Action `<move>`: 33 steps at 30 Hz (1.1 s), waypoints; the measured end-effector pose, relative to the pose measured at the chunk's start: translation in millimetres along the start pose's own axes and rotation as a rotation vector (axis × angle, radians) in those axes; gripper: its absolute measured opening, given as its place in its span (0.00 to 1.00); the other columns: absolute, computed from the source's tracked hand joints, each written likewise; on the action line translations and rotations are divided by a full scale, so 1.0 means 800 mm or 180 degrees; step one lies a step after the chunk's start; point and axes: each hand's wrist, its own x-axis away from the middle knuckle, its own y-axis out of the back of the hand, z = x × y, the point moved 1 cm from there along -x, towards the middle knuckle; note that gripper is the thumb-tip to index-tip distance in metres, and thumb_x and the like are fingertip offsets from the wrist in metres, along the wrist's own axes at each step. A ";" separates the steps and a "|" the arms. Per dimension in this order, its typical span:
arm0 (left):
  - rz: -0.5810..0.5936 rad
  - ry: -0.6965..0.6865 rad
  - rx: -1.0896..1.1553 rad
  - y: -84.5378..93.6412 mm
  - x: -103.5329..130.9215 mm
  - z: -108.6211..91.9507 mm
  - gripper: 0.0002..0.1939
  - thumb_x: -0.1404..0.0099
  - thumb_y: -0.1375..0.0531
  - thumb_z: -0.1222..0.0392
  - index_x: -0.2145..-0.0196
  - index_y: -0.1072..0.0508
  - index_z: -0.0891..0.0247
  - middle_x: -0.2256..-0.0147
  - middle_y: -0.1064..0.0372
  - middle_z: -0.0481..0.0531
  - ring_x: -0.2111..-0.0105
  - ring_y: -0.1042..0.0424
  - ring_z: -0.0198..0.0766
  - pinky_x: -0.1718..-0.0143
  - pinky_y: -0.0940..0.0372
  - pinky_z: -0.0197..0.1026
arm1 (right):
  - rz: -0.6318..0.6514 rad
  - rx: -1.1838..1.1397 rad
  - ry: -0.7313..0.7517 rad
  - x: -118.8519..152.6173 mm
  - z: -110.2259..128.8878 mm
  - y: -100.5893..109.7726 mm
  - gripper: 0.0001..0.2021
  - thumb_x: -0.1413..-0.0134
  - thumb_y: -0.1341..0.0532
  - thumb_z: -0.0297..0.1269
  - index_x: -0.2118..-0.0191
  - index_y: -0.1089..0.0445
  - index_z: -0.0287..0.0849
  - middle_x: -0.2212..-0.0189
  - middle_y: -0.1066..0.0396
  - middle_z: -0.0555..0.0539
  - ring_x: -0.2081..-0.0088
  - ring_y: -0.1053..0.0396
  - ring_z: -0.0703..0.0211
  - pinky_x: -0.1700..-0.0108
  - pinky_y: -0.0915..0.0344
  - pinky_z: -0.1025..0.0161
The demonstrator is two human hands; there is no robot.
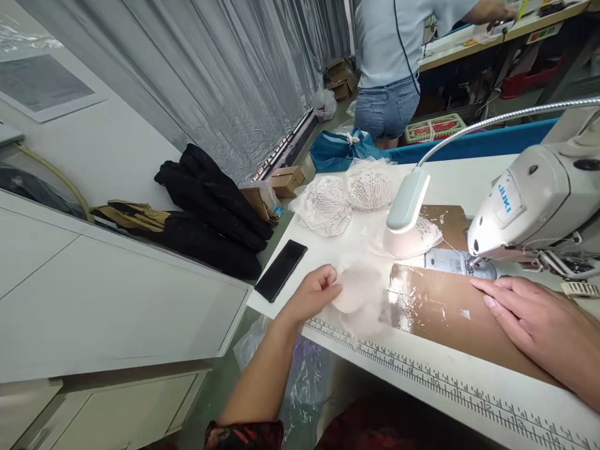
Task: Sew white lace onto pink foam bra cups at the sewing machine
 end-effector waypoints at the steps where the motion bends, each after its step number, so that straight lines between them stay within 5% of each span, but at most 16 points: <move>1: 0.0215 0.0077 0.0778 -0.011 0.006 -0.007 0.19 0.36 0.41 0.49 0.72 0.48 0.60 0.75 0.46 0.42 0.76 0.44 0.28 0.74 0.44 0.33 | 0.0119 0.0059 -0.0033 0.000 0.000 0.000 0.16 0.35 0.47 0.35 0.48 0.28 0.46 0.60 0.24 0.43 0.63 0.25 0.48 0.61 0.31 0.52; 3: 0.0712 0.0208 0.1886 -0.038 0.010 -0.026 0.20 0.41 0.35 0.49 0.67 0.42 0.61 0.69 0.39 0.45 0.74 0.39 0.28 0.73 0.41 0.32 | 0.0345 0.0160 -0.0142 0.000 0.002 0.002 0.17 0.34 0.49 0.34 0.47 0.28 0.43 0.59 0.24 0.42 0.63 0.25 0.49 0.62 0.32 0.52; 5: 0.1233 0.0192 0.2257 -0.066 0.001 -0.045 0.24 0.44 0.32 0.53 0.54 0.37 0.60 0.63 0.35 0.49 0.70 0.33 0.32 0.69 0.37 0.34 | 0.0385 0.0139 -0.0246 -0.002 0.006 0.008 0.16 0.34 0.49 0.34 0.49 0.27 0.42 0.58 0.24 0.43 0.64 0.25 0.50 0.64 0.32 0.54; 8: 0.1487 -0.0197 0.1737 -0.105 -0.031 -0.066 0.35 0.44 0.33 0.60 0.40 0.40 0.60 0.59 0.32 0.54 0.61 0.29 0.39 0.61 0.33 0.40 | 0.0066 -0.0253 -0.0309 -0.005 0.012 0.022 0.15 0.34 0.48 0.37 0.53 0.25 0.43 0.58 0.22 0.45 0.61 0.25 0.52 0.64 0.31 0.58; 13: 0.1389 -0.0420 0.0886 -0.146 -0.092 -0.076 0.27 0.42 0.34 0.62 0.45 0.32 0.65 0.50 0.30 0.60 0.51 0.30 0.46 0.48 0.35 0.49 | 0.0099 -0.1274 -0.0090 -0.005 0.023 0.042 0.13 0.35 0.45 0.36 0.68 0.25 0.45 0.71 0.24 0.49 0.69 0.28 0.59 0.68 0.35 0.63; 20: 0.2210 0.0553 0.1688 -0.147 -0.137 -0.086 0.19 0.48 0.32 0.70 0.57 0.27 0.67 0.73 0.33 0.44 0.72 0.32 0.30 0.65 0.36 0.35 | 0.0516 -0.0993 0.0566 -0.002 0.031 0.035 0.12 0.34 0.45 0.35 0.61 0.24 0.44 0.71 0.26 0.47 0.67 0.32 0.57 0.64 0.39 0.61; 27: 0.3124 -0.0072 0.0256 -0.128 -0.144 -0.116 0.08 0.49 0.35 0.71 0.71 0.28 0.65 0.75 0.37 0.43 0.76 0.39 0.29 0.75 0.46 0.34 | 0.0446 -0.0962 0.0542 -0.002 0.031 0.034 0.11 0.35 0.44 0.34 0.65 0.24 0.43 0.72 0.28 0.48 0.68 0.34 0.58 0.65 0.43 0.61; 33: 0.2953 0.0132 0.0967 -0.139 -0.154 -0.111 0.16 0.45 0.33 0.61 0.77 0.40 0.63 0.78 0.42 0.41 0.77 0.42 0.28 0.74 0.46 0.35 | 0.0463 -0.0928 0.0514 0.001 0.033 0.032 0.12 0.35 0.44 0.33 0.69 0.28 0.42 0.74 0.30 0.49 0.70 0.38 0.59 0.66 0.45 0.61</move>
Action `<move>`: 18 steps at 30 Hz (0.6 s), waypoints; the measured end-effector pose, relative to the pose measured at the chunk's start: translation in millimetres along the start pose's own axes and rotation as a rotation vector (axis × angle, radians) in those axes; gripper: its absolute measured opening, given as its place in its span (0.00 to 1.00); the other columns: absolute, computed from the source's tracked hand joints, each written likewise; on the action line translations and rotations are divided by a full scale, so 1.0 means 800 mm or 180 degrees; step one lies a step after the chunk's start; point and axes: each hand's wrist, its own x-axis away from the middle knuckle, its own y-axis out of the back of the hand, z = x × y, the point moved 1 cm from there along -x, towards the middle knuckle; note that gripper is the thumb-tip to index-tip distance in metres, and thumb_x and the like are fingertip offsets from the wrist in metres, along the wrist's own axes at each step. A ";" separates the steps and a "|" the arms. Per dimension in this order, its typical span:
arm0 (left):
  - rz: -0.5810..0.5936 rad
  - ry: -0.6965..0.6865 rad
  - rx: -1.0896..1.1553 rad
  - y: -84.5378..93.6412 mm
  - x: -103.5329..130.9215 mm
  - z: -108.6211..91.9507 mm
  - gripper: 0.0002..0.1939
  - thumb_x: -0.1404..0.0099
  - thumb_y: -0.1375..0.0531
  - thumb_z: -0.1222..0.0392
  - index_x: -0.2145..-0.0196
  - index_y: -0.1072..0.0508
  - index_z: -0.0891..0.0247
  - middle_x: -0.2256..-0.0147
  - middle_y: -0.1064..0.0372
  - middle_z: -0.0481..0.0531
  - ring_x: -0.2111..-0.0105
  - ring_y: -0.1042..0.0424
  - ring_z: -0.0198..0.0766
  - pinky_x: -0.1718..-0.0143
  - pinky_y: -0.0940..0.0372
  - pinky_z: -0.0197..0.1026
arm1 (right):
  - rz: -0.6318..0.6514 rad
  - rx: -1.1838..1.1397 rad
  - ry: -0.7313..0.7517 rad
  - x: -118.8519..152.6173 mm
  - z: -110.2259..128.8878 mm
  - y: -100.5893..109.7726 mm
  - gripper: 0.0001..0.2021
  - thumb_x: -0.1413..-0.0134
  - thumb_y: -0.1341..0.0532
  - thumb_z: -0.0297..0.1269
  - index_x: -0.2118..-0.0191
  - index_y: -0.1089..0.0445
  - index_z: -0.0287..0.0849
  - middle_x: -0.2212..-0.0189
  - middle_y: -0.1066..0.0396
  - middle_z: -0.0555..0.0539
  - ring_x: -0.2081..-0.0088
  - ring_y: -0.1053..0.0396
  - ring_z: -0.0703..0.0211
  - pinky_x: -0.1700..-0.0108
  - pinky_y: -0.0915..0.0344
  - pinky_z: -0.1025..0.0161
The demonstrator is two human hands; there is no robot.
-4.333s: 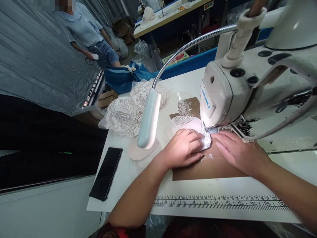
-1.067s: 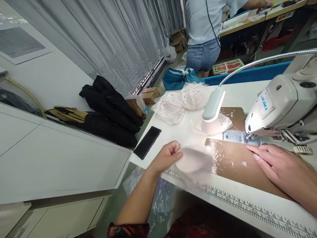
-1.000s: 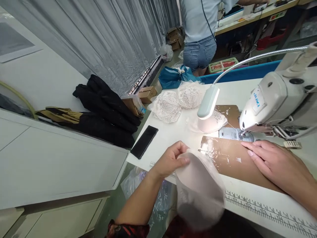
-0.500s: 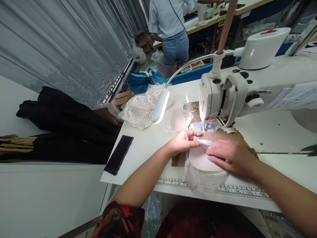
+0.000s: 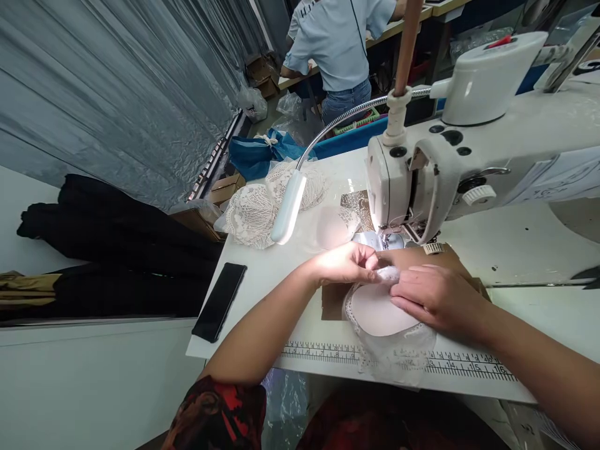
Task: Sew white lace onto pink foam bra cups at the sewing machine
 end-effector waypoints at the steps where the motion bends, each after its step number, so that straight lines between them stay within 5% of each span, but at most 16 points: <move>1: -0.0147 -0.0054 -0.0069 0.001 -0.003 0.003 0.16 0.45 0.34 0.61 0.76 0.42 0.62 0.78 0.44 0.40 0.78 0.43 0.28 0.75 0.48 0.34 | -0.0005 -0.0002 -0.0050 0.000 0.000 0.000 0.12 0.35 0.44 0.34 0.70 0.29 0.42 0.75 0.32 0.50 0.71 0.39 0.60 0.66 0.46 0.61; 7: -0.0982 -0.0386 -0.1616 -0.002 -0.011 0.003 0.11 0.45 0.41 0.72 0.65 0.35 0.63 0.71 0.37 0.44 0.74 0.40 0.30 0.71 0.43 0.35 | -0.0350 0.0422 -0.0181 -0.004 -0.004 0.002 0.14 0.36 0.43 0.37 0.74 0.31 0.41 0.77 0.34 0.49 0.73 0.39 0.60 0.70 0.49 0.61; 11: -0.0664 -0.0222 -0.1755 0.000 -0.007 -0.010 0.18 0.46 0.40 0.73 0.57 0.32 0.65 0.64 0.30 0.49 0.70 0.35 0.32 0.69 0.39 0.35 | -0.0300 0.0520 -0.0191 -0.007 -0.008 0.001 0.10 0.36 0.43 0.36 0.64 0.25 0.39 0.72 0.30 0.46 0.68 0.33 0.56 0.68 0.46 0.60; 18: 0.0225 0.0410 -0.1654 0.013 -0.001 -0.015 0.05 0.47 0.40 0.70 0.70 0.30 0.64 0.78 0.40 0.41 0.78 0.43 0.29 0.77 0.50 0.34 | -0.0181 0.0373 -0.0111 -0.007 -0.004 0.001 0.13 0.36 0.44 0.33 0.71 0.28 0.41 0.76 0.33 0.49 0.71 0.37 0.58 0.68 0.45 0.59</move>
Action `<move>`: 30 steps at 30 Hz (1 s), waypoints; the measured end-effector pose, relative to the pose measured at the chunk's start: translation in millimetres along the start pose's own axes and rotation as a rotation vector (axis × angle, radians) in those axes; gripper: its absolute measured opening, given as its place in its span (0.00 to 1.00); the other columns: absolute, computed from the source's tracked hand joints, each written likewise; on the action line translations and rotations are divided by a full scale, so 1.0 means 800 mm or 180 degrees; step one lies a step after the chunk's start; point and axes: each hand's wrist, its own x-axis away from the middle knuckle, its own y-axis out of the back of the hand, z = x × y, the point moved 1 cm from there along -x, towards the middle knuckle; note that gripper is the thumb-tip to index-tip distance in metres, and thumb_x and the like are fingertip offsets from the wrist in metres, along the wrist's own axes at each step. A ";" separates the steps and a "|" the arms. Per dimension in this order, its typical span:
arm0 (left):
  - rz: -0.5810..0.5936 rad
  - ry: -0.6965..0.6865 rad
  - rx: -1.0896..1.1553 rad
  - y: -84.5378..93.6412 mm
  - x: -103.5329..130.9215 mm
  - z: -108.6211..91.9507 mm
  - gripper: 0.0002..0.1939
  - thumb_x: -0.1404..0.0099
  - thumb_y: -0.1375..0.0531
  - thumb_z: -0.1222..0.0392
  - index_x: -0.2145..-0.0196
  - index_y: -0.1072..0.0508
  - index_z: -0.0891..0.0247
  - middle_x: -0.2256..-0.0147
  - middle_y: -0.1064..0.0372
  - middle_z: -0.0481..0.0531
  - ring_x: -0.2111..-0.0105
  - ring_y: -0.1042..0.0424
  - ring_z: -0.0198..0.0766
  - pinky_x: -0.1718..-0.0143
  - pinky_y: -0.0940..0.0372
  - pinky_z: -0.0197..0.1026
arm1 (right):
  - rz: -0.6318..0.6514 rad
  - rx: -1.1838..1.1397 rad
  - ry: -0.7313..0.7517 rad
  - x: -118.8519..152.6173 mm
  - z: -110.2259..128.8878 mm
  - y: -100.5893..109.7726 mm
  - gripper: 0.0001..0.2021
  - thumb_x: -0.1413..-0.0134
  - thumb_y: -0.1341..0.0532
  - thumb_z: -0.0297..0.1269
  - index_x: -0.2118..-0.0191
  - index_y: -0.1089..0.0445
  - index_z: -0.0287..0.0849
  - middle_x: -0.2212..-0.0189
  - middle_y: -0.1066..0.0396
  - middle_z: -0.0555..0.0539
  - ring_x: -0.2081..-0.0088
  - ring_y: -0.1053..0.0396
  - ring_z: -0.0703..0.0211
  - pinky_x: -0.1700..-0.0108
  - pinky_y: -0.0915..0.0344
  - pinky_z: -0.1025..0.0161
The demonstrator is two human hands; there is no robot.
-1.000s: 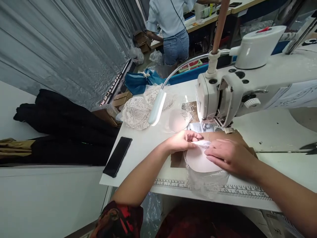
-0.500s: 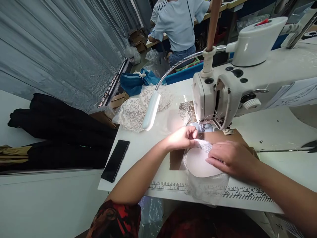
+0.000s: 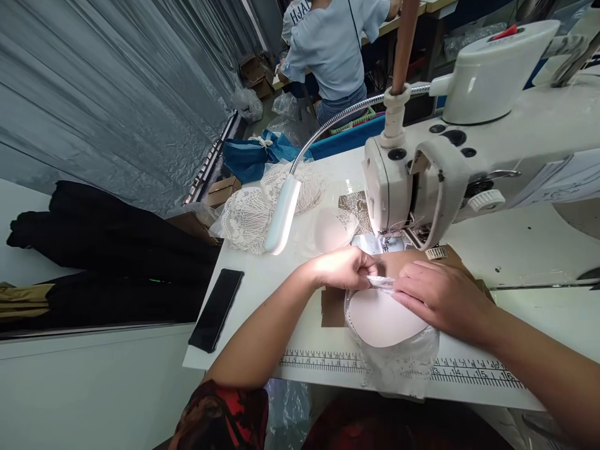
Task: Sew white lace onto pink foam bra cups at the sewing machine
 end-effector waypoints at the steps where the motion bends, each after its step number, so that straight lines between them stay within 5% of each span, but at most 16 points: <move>1: 0.0007 -0.0091 0.0245 -0.001 -0.001 0.002 0.05 0.46 0.39 0.69 0.72 0.32 0.64 0.77 0.40 0.41 0.78 0.43 0.28 0.76 0.49 0.34 | -0.0017 -0.0013 0.0018 0.000 0.000 0.000 0.13 0.36 0.44 0.32 0.72 0.29 0.41 0.76 0.34 0.49 0.71 0.37 0.58 0.68 0.46 0.59; 5: -0.0107 -0.0512 0.1507 -0.008 -0.011 0.010 0.16 0.48 0.33 0.63 0.77 0.41 0.63 0.73 0.36 0.44 0.73 0.37 0.29 0.70 0.42 0.34 | -0.0083 -0.0030 -0.0012 -0.001 -0.001 0.001 0.11 0.38 0.43 0.32 0.73 0.30 0.41 0.75 0.33 0.49 0.71 0.38 0.58 0.68 0.46 0.60; 8: -0.0548 -0.0629 0.2074 -0.009 -0.017 0.016 0.22 0.49 0.31 0.62 0.78 0.45 0.63 0.70 0.32 0.48 0.70 0.34 0.30 0.66 0.39 0.35 | -0.0035 0.0072 -0.0037 -0.001 -0.002 0.001 0.13 0.37 0.42 0.34 0.75 0.33 0.41 0.76 0.35 0.49 0.72 0.40 0.59 0.68 0.47 0.60; 11: -0.0765 -0.0478 0.1738 -0.007 -0.014 0.019 0.17 0.48 0.30 0.63 0.73 0.39 0.64 0.72 0.33 0.46 0.72 0.35 0.29 0.70 0.41 0.33 | -0.0056 0.0203 -0.0043 0.000 -0.002 0.002 0.16 0.37 0.43 0.35 0.77 0.36 0.42 0.78 0.37 0.50 0.73 0.41 0.60 0.69 0.48 0.60; 15: -0.0196 -0.0231 0.1182 -0.007 -0.006 0.008 0.19 0.43 0.32 0.59 0.56 0.31 0.66 0.68 0.32 0.47 0.73 0.35 0.29 0.71 0.41 0.34 | -0.0057 0.0260 -0.0004 0.001 -0.001 0.000 0.15 0.36 0.43 0.35 0.76 0.35 0.42 0.78 0.37 0.50 0.73 0.41 0.59 0.70 0.48 0.60; 19: -0.0055 -0.0244 0.0672 -0.008 -0.007 0.000 0.08 0.40 0.34 0.60 0.68 0.28 0.66 0.73 0.35 0.45 0.74 0.40 0.28 0.73 0.45 0.33 | -0.0104 0.0212 -0.0015 0.002 -0.001 -0.001 0.16 0.36 0.44 0.35 0.76 0.36 0.42 0.78 0.37 0.50 0.74 0.41 0.60 0.70 0.49 0.60; 27: -0.0120 -0.0342 0.1719 -0.003 -0.009 0.018 0.17 0.49 0.32 0.62 0.76 0.40 0.63 0.75 0.37 0.45 0.75 0.36 0.30 0.72 0.41 0.34 | -0.0046 0.0226 -0.0049 0.000 -0.003 -0.001 0.16 0.35 0.44 0.37 0.76 0.37 0.42 0.78 0.37 0.50 0.74 0.40 0.60 0.70 0.47 0.61; 30: -0.0319 -0.0282 0.1682 0.003 -0.007 0.018 0.13 0.49 0.34 0.64 0.74 0.38 0.64 0.76 0.38 0.44 0.77 0.37 0.29 0.74 0.42 0.33 | -0.0028 0.0237 -0.0051 0.000 -0.003 -0.002 0.16 0.36 0.43 0.36 0.76 0.37 0.42 0.77 0.36 0.50 0.74 0.39 0.60 0.69 0.47 0.60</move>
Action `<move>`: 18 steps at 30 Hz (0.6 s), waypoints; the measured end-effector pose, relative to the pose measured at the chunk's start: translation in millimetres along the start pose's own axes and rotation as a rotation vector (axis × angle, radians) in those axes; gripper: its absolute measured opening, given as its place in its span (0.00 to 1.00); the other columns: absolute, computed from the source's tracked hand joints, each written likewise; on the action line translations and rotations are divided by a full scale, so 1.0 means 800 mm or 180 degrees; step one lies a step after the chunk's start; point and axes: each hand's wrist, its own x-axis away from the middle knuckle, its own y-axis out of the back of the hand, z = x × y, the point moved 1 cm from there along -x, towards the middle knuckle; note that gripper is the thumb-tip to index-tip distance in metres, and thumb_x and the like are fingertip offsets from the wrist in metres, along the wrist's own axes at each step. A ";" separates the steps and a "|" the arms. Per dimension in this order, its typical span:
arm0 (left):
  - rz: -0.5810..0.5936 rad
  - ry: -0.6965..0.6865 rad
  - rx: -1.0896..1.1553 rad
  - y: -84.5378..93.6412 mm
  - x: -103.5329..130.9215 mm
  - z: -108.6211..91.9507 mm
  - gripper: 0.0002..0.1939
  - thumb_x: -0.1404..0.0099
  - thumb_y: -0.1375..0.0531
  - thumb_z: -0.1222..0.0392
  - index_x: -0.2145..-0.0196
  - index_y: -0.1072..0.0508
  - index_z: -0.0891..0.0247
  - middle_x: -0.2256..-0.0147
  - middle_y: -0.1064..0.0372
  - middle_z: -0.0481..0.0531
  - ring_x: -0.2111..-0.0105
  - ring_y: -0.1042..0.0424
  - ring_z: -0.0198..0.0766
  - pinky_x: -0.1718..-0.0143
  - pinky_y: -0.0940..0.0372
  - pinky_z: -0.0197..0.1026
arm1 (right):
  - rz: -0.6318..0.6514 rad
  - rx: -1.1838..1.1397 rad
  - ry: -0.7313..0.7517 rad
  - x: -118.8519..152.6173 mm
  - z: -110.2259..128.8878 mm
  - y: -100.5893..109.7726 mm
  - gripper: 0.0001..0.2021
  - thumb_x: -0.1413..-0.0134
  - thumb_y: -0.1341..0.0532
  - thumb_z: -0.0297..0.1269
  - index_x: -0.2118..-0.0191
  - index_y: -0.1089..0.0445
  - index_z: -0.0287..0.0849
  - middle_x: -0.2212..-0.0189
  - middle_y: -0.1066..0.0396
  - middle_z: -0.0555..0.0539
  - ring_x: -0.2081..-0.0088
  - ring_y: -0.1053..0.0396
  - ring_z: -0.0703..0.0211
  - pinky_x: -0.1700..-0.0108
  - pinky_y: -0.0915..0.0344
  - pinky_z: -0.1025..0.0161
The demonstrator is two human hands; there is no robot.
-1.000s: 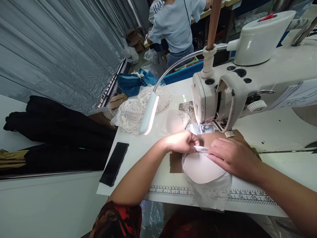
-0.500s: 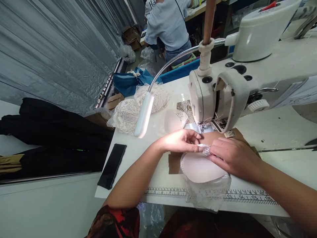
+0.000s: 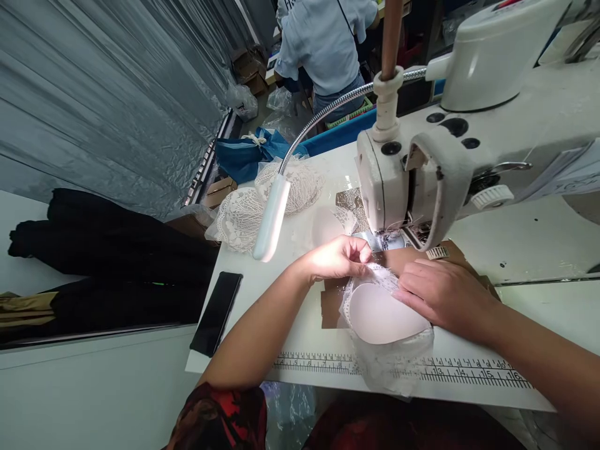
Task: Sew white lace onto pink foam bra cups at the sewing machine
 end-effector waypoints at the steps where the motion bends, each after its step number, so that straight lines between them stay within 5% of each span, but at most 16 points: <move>1: -0.0114 0.0028 -0.0198 0.001 0.000 -0.001 0.11 0.49 0.35 0.65 0.72 0.36 0.64 0.75 0.38 0.43 0.77 0.38 0.29 0.74 0.43 0.33 | -0.0009 -0.0011 -0.0008 0.000 0.000 0.000 0.16 0.36 0.43 0.36 0.77 0.37 0.42 0.78 0.36 0.50 0.74 0.39 0.60 0.70 0.47 0.60; 5: -0.0521 0.0078 -0.1349 -0.001 -0.002 -0.005 0.11 0.48 0.39 0.70 0.64 0.30 0.65 0.74 0.36 0.43 0.76 0.37 0.29 0.73 0.43 0.33 | -0.0072 0.0044 -0.0065 -0.001 0.002 0.002 0.16 0.36 0.44 0.36 0.76 0.36 0.42 0.78 0.36 0.50 0.74 0.39 0.60 0.69 0.47 0.60; 9: -0.0470 -0.0079 -0.1996 -0.008 -0.008 -0.005 0.06 0.43 0.41 0.67 0.66 0.28 0.64 0.76 0.36 0.43 0.77 0.40 0.30 0.74 0.45 0.34 | -0.0043 0.0258 -0.0126 -0.003 0.004 0.005 0.11 0.35 0.45 0.38 0.65 0.29 0.41 0.71 0.32 0.48 0.74 0.41 0.59 0.71 0.50 0.60; 14: -0.0442 -0.0469 -0.1825 -0.010 -0.014 -0.009 0.06 0.44 0.41 0.69 0.75 0.36 0.63 0.76 0.38 0.42 0.75 0.41 0.29 0.72 0.45 0.33 | 0.0048 0.0378 -0.0330 -0.006 0.005 -0.005 0.15 0.33 0.51 0.36 0.61 0.27 0.42 0.70 0.32 0.48 0.76 0.46 0.61 0.71 0.54 0.59; 18: -0.0804 -0.0469 -0.1537 -0.004 -0.016 -0.004 0.09 0.44 0.42 0.70 0.77 0.40 0.63 0.77 0.42 0.41 0.77 0.44 0.28 0.72 0.45 0.33 | 0.0021 0.0299 -0.0468 -0.005 0.004 -0.008 0.15 0.33 0.50 0.36 0.65 0.27 0.41 0.69 0.31 0.47 0.77 0.47 0.62 0.72 0.54 0.60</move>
